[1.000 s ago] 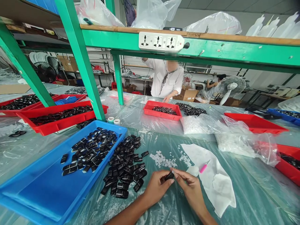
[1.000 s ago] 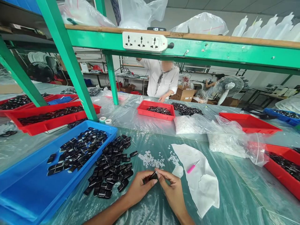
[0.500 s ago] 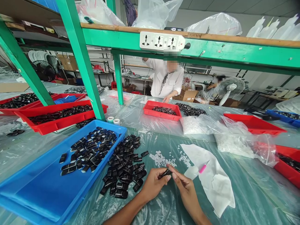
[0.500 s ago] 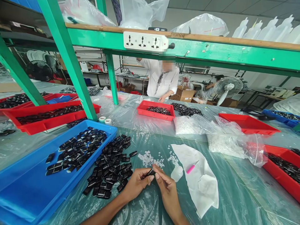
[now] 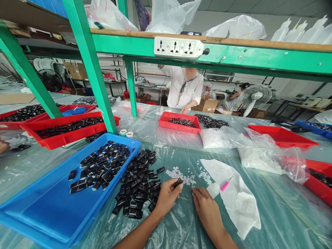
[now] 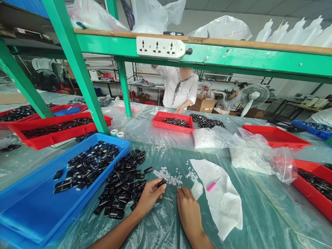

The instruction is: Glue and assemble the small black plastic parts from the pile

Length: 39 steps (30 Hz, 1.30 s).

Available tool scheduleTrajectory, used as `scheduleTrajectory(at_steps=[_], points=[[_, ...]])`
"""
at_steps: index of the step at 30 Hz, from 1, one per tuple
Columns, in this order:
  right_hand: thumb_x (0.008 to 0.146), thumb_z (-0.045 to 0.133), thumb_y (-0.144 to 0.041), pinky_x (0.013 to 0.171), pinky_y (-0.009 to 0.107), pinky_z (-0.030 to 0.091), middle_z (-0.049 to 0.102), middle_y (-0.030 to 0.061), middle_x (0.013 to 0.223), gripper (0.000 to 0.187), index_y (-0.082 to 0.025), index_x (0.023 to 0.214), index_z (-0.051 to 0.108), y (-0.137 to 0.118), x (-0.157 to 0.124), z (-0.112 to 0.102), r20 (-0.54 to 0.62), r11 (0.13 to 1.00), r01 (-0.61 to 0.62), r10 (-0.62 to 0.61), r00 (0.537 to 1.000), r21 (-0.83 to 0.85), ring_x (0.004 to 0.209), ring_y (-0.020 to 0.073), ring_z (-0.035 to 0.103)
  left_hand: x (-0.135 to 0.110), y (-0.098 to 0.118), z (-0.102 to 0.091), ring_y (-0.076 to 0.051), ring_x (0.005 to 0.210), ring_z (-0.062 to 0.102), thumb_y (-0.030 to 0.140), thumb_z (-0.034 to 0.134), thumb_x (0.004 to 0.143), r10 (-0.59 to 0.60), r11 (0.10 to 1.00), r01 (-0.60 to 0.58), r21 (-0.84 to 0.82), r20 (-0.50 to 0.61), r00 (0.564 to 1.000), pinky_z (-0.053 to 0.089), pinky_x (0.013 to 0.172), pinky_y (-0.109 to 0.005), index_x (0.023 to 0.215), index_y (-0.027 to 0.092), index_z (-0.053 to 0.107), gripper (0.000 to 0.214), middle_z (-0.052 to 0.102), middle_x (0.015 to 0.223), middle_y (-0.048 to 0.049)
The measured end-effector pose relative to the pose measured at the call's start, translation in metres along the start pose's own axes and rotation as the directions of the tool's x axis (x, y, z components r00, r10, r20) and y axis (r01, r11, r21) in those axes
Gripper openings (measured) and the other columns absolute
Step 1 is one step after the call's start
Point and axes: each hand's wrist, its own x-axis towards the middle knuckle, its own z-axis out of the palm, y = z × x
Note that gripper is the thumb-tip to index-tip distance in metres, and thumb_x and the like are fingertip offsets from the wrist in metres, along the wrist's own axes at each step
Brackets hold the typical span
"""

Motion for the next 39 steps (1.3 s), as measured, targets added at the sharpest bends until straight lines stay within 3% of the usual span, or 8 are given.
scheduleTrajectory(at_steps=[5, 9, 12, 15, 20, 27, 39], points=[[0.080, 0.042, -0.008, 0.066, 0.037, 0.047, 0.064, 0.0116, 0.082, 0.030, -0.017, 0.081, 0.071, -0.005, 0.005, 0.003, -0.037, 1.000, -0.025, 0.025, 0.999, 0.018, 0.078, 0.0275, 0.060, -0.001, -0.004, 0.004, -0.010, 0.056, 0.042, 0.045, 0.058, 0.081, -0.017, 1.000, 0.018, -0.025, 0.037, 0.999, 0.036, 0.053, -0.021, 0.084, 0.010, 0.058, 0.035, 0.043, 0.064, 0.0012], [0.081, 0.049, -0.012, 0.067, 0.030, 0.050, 0.066, 0.0054, 0.083, 0.026, -0.023, 0.087, 0.072, -0.012, 0.010, -0.003, -0.063, 0.981, -0.019, 0.031, 0.998, 0.193, 0.077, 0.0209, 0.063, 0.000, -0.011, 0.004, -0.010, 0.058, 0.045, 0.046, 0.057, 0.082, -0.015, 1.000, 0.016, -0.013, 0.051, 0.999, 0.038, 0.056, -0.021, 0.085, 0.011, 0.058, 0.035, 0.047, 0.067, -0.0002], [0.086, 0.051, -0.024, 0.073, 0.027, 0.052, 0.068, 0.0053, 0.092, 0.022, -0.022, 0.094, 0.072, -0.015, 0.011, -0.008, -0.107, 0.924, -0.031, 0.077, 0.991, 0.380, 0.082, 0.0177, 0.065, -0.001, -0.013, 0.005, -0.011, 0.060, 0.048, 0.047, 0.056, 0.082, -0.023, 1.000, 0.024, -0.015, 0.062, 0.998, 0.039, 0.058, -0.022, 0.090, 0.010, 0.060, 0.038, 0.051, 0.069, -0.0018], [0.085, 0.054, -0.035, 0.080, 0.030, 0.052, 0.068, 0.0083, 0.099, 0.026, -0.019, 0.096, 0.072, -0.016, 0.011, -0.011, -0.144, 0.847, -0.065, 0.165, 0.976, 0.527, 0.091, 0.0205, 0.064, -0.004, -0.012, 0.009, -0.011, 0.060, 0.048, 0.047, 0.060, 0.080, -0.040, 0.998, 0.043, -0.042, 0.082, 0.996, 0.040, 0.058, -0.023, 0.092, 0.009, 0.061, 0.040, 0.053, 0.068, -0.0022], [0.079, 0.062, -0.039, 0.081, 0.035, 0.053, 0.069, 0.0088, 0.097, 0.027, -0.019, 0.092, 0.073, -0.016, 0.008, -0.010, -0.107, 0.745, -0.110, 0.237, 0.965, 0.658, 0.090, 0.0229, 0.065, -0.008, -0.009, 0.012, -0.012, 0.062, 0.048, 0.045, 0.059, 0.081, -0.024, 0.999, 0.031, -0.040, 0.159, 0.987, 0.041, 0.059, -0.023, 0.085, 0.009, 0.062, 0.037, 0.052, 0.069, -0.0029], [0.076, 0.066, -0.037, 0.082, 0.033, 0.052, 0.068, 0.0078, 0.098, 0.025, -0.022, 0.095, 0.073, -0.018, 0.004, -0.006, -0.037, 0.708, -0.137, 0.224, 0.974, 0.693, 0.092, 0.0224, 0.063, -0.009, -0.010, 0.012, -0.011, 0.060, 0.046, 0.043, 0.054, 0.086, 0.043, 0.999, -0.038, -0.030, 0.190, 0.981, 0.039, 0.058, -0.022, 0.079, 0.010, 0.061, 0.035, 0.047, 0.066, -0.0018], [0.077, 0.065, -0.038, 0.087, 0.039, 0.050, 0.068, 0.0079, 0.101, 0.022, -0.023, 0.090, 0.075, -0.020, 0.002, -0.009, -0.067, 0.779, -0.123, 0.207, 0.976, 0.615, 0.098, 0.0255, 0.061, -0.012, -0.002, 0.013, -0.012, 0.060, 0.045, 0.046, 0.051, 0.087, 0.085, 0.996, -0.086, 0.001, 0.162, 0.983, 0.036, 0.057, -0.022, 0.077, 0.010, 0.060, 0.038, 0.046, 0.064, -0.0016]])
